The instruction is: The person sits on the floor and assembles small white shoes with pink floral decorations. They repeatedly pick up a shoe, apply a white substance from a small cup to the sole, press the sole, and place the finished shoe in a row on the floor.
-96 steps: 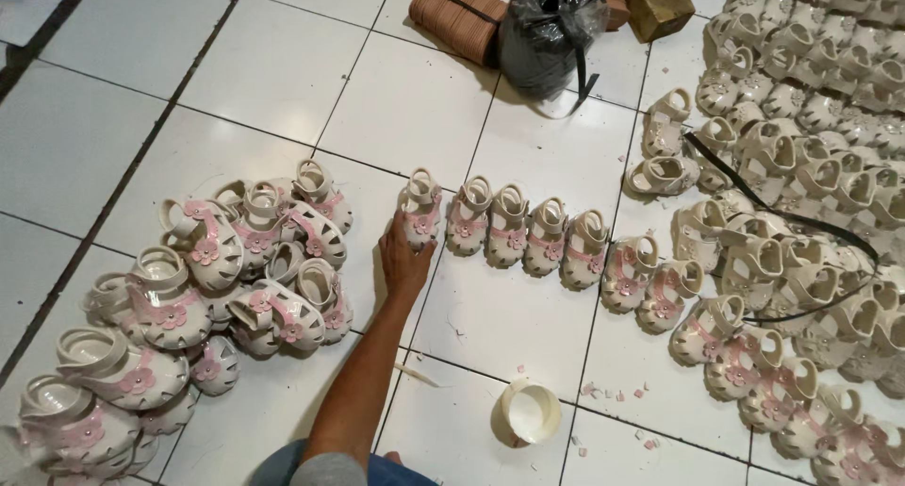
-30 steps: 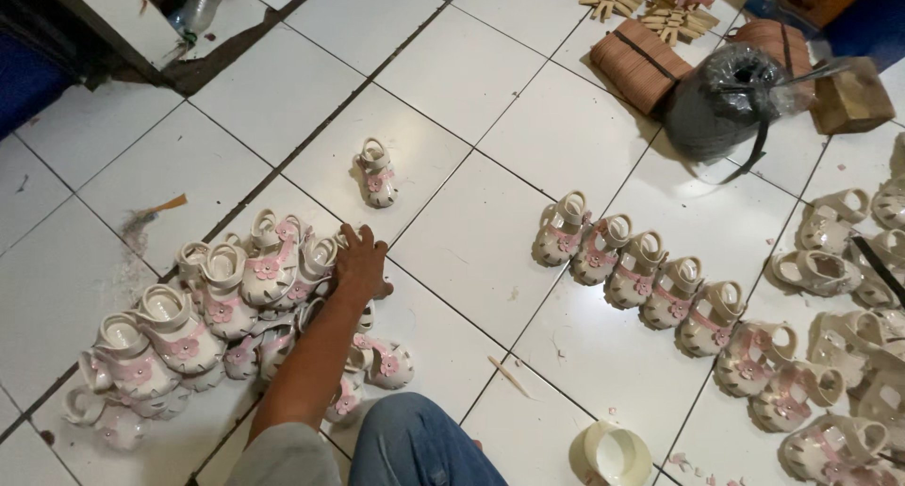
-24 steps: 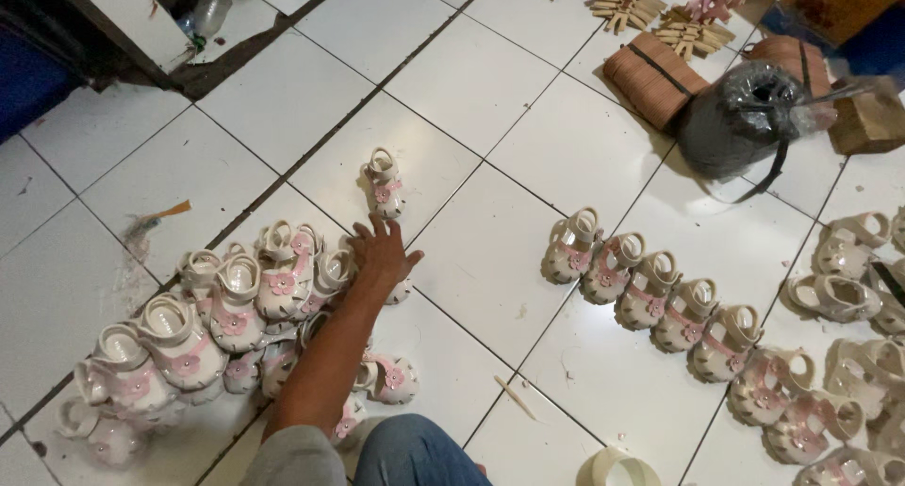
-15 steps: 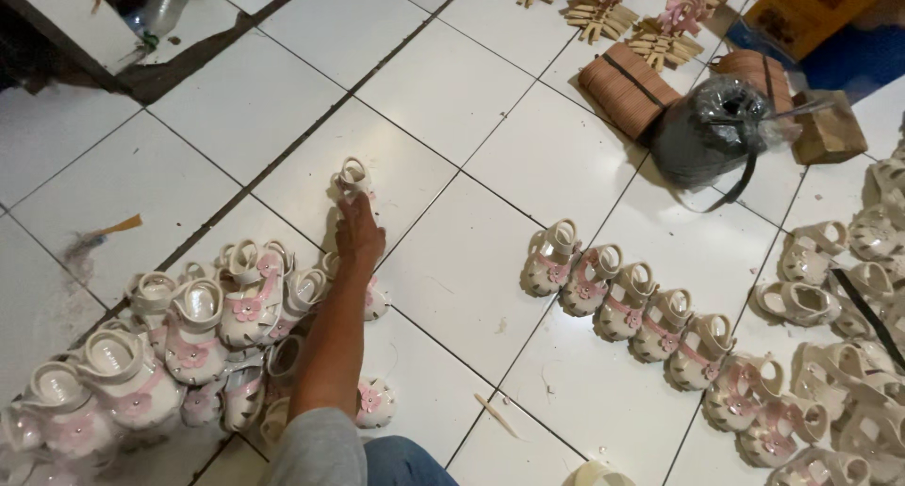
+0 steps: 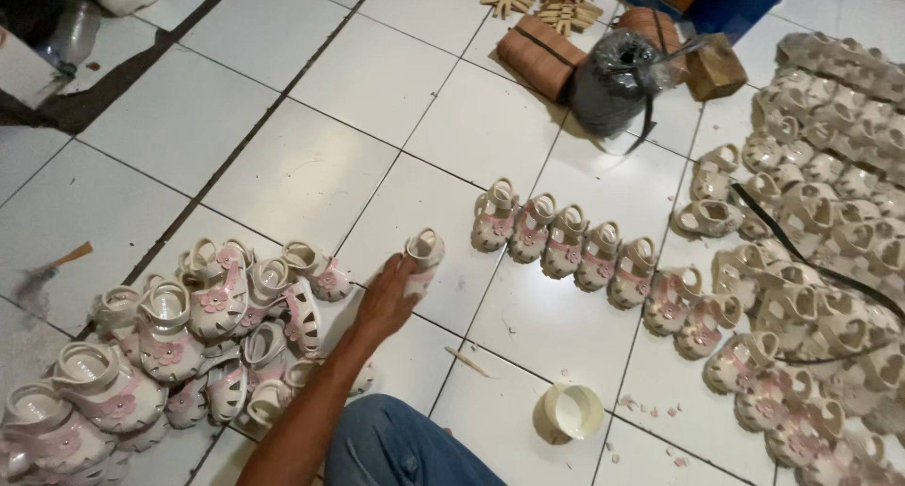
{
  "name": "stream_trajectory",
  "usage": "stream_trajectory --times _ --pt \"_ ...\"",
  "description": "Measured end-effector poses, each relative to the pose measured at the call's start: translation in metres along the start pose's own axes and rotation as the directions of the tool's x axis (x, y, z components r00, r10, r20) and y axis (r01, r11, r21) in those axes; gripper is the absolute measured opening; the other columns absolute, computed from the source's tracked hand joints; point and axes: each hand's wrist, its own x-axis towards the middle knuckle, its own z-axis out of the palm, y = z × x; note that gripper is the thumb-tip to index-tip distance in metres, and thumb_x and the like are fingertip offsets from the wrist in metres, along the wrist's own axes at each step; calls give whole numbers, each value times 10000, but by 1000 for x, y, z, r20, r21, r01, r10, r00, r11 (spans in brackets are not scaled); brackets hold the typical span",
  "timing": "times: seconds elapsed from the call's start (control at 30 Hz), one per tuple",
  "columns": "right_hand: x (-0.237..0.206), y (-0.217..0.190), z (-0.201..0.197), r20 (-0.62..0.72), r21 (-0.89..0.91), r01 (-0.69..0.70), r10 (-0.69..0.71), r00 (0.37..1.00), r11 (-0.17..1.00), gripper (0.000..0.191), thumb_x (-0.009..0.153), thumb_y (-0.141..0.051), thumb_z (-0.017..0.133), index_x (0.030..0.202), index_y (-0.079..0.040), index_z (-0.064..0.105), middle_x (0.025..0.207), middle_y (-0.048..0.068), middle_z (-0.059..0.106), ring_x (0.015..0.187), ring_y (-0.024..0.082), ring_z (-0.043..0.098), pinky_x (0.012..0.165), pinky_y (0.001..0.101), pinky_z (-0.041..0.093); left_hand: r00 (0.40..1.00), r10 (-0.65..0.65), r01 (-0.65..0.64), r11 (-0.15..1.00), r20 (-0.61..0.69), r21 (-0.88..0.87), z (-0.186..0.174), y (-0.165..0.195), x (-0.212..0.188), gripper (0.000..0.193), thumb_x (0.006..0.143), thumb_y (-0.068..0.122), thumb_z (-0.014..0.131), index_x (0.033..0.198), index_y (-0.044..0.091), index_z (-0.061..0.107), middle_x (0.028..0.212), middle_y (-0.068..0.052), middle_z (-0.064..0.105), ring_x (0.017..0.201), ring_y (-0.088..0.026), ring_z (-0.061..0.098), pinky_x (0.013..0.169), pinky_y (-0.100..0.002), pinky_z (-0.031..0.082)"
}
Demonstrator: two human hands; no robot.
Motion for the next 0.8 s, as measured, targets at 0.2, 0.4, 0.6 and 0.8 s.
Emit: stream_trajectory --times 0.2,0.4,0.6,0.8 --pt "-37 -85 5 397 363 -109 -47 917 925 692 904 -67 664 1516 -32 343 1319 192 609 1056 241 651 805 377 616 931 365 -363 923 -12 -127 22 113 -104 654 805 84 725 1400 45 455 1430 -220 499 1238 -446 547 1015 -493 480" --pt "-57 -177 -18 656 625 -360 -218 722 693 865 912 -210 672 1611 -108 173 1404 192 509 1159 276 625 826 420 639 852 515 -518 856 94 -1 38 209 -202 583 873 110 703 1418 61 502 1483 -271 470 1226 -440 561 990 -482 489" --pt "-72 -175 -86 603 720 -370 -266 752 586 807 894 -117 610 1588 -69 200 1362 217 554 1104 263 652 836 395 610 935 47 172 806 350 -567 29 216 -227 492 971 364 562 1380 91 566 1235 -150 724 1113 -294 713 912 -422 585" --pt "-86 -163 -103 599 785 -485 -268 755 386 764 904 -41 523 1611 -42 233 1381 218 647 1078 192 650 861 279 536 605 428 696 126 672 -707 64 228 -234 700 1054 578 339 1440 8 469 1173 -173 690 1037 -290 718 908 -407 594"
